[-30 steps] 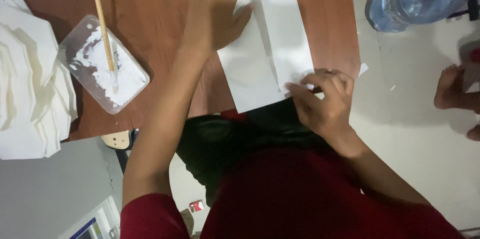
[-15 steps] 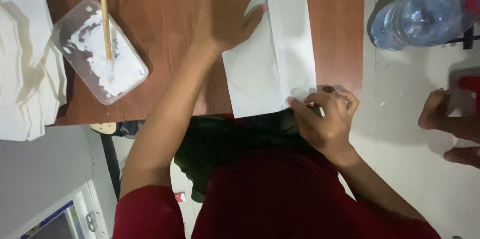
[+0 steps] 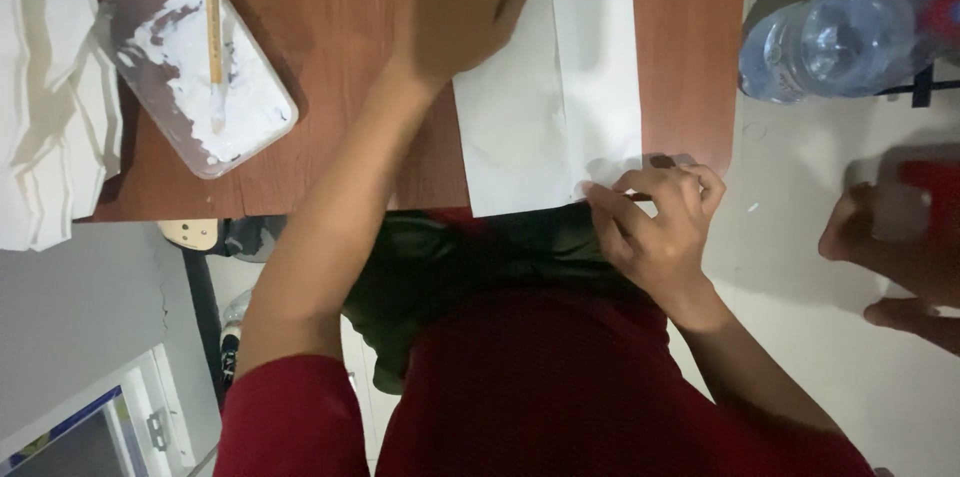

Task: Applying glue to paper templates and folding them to assemble paper bags.

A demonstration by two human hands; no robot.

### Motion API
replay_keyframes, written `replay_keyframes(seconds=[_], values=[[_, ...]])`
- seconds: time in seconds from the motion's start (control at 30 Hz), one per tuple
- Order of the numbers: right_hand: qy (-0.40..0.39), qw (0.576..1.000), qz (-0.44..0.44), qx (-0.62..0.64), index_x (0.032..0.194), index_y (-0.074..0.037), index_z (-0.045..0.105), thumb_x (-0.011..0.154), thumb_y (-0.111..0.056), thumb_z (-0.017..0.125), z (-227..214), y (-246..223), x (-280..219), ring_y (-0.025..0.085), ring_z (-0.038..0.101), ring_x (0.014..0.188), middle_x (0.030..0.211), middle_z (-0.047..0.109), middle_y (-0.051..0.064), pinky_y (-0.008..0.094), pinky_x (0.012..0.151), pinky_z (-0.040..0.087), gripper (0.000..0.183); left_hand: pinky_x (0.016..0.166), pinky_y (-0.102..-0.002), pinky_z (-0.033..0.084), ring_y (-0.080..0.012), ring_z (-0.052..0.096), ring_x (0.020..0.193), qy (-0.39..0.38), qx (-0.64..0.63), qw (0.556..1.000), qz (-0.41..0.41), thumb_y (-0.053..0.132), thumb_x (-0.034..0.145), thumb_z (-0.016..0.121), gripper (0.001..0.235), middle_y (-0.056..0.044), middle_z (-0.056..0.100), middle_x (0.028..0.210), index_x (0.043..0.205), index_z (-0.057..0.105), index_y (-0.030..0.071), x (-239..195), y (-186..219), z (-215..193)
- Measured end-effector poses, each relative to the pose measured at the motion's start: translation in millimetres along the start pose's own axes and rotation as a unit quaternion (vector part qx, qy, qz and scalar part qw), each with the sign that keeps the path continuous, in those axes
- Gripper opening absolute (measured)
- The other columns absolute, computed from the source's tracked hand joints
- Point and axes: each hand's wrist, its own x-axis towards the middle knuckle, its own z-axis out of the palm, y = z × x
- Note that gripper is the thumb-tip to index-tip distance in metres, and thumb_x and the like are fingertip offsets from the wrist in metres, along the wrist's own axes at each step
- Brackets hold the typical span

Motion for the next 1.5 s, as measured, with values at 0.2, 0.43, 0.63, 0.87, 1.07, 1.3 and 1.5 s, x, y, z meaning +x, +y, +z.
replay_keyframes(seconds=[0.2,0.43,0.63,0.87,1.07,1.3,1.5], values=[[-0.011,0.996,0.051,0.069,0.094,-0.008,0.081,0.082,-0.002,0.085,-7.9,-2.8,6.3,0.024,0.053,0.096,0.099,0.063,0.005,0.041,0.103,0.029,0.014,0.063,-0.027,0.052,-0.016,0.061,0.065,0.011,0.048,0.997,0.056,-0.002,0.091,0.073,0.034,-0.003,0.073,0.09,0.121,0.073,0.015,1.7,-3.4,3.1],[-0.012,0.987,0.085,0.135,0.09,-0.006,0.075,0.081,0.002,0.082,-6.6,-3.4,10.4,0.029,0.057,0.115,0.117,0.06,0.009,0.04,0.103,0.037,0.014,0.074,-0.033,0.052,-0.0216,0.06,0.085,-0.047,0.081,0.996,-0.003,0.009,0.086,0.076,0.048,-0.006,0.067,0.104,0.133,0.066,0.016,2.3,12.9,-14.9],[-0.036,0.996,0.041,0.075,0.088,-0.011,0.078,0.081,-0.005,0.083,0.1,-1.3,5.8,0.024,0.059,0.105,0.112,0.067,0.006,0.051,0.117,0.028,0.01,0.075,-0.035,0.049,-0.0226,0.057,0.105,-0.123,0.104,0.987,0.02,0.046,0.088,0.092,0.062,-0.007,0.058,0.125,0.135,0.066,0.015,0.3,14.4,-30.1],[-0.05,0.997,0.019,0.052,0.089,-0.015,0.082,0.081,-0.007,0.086,1.6,3.9,-1.2,0.027,0.064,0.107,0.106,0.07,0.006,0.057,0.123,0.018,0.012,0.061,-0.03,0.041,-0.0159,0.053,0.086,-0.107,0.127,0.985,0.039,0.056,0.09,0.088,0.056,-0.001,0.057,0.113,0.134,0.069,0.027,-3.1,10.9,-28.0],[-0.061,0.995,-0.027,0.078,0.084,-0.017,0.084,0.077,-0.008,0.085,-6.3,13.4,8.0,0.025,0.067,0.102,0.103,0.069,0.002,0.057,0.123,0.017,0.012,0.081,-0.038,0.048,-0.0244,0.06,0.098,-0.108,0.04,0.993,0.001,0.041,0.089,0.089,0.051,-0.008,0.062,0.116,0.132,0.072,0.017,-4.6,12.9,-26.0],[-0.062,0.98,0.022,0.188,0.087,-0.011,0.078,0.077,-0.009,0.075,-12.2,32.2,37.4,0.019,0.063,0.089,0.088,0.075,0.003,0.052,0.122,0.026,0.01,0.05,-0.033,0.047,-0.0191,0.057,0.06,-0.091,0.161,0.982,-0.021,0.031,0.089,0.078,0.055,-0.001,0.071,0.105,0.14,0.06,0.022,-8.1,13.8,-6.1],[-0.183,0.981,0.005,0.061,0.14,-0.003,0.063,0.101,-0.028,0.065,-5.1,32.9,67.8,0.039,0.053,0.132,0.152,0.051,0.019,0.057,0.114,0.037,0.047,0.05,-0.028,0.05,-0.0164,0.06,0.057,-0.02,0.228,0.973,-0.007,0.033,0.096,0.078,0.031,-0.001,0.072,0.091,0.121,0.068,0.019,-5.6,16.5,2.5]])
